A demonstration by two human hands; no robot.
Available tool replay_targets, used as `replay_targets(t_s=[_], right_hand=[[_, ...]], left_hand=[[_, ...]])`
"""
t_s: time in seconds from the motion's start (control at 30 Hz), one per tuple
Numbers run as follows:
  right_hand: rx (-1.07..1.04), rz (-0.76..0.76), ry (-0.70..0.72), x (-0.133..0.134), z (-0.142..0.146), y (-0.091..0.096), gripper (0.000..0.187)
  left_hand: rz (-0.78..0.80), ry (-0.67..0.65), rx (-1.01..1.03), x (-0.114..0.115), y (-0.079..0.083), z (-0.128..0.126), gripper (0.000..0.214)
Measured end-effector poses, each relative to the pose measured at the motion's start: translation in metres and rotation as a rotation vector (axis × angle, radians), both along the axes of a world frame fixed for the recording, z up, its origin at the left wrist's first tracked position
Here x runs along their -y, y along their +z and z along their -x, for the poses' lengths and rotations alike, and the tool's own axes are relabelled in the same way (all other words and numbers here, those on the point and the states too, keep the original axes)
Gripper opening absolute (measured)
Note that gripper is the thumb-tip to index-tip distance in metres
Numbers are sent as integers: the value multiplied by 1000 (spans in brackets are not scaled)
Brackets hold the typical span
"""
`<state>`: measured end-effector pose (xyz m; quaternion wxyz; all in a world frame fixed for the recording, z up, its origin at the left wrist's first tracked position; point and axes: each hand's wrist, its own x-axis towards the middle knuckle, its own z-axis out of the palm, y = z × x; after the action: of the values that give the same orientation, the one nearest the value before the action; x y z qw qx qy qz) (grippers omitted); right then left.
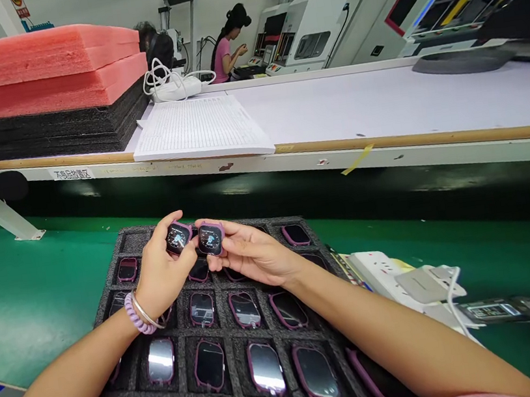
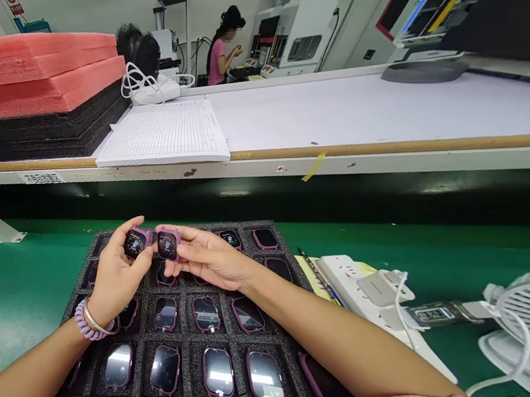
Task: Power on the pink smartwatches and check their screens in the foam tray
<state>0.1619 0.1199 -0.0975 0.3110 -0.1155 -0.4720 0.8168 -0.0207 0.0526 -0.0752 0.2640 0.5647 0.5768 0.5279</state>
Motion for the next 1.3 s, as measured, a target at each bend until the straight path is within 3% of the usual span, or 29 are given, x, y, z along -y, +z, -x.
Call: replay_targets(t_s=[1.3], right_hand=[[-51, -41, 33, 5, 0, 1, 47]], left_hand=[[47, -12, 3, 2, -1, -1, 59]])
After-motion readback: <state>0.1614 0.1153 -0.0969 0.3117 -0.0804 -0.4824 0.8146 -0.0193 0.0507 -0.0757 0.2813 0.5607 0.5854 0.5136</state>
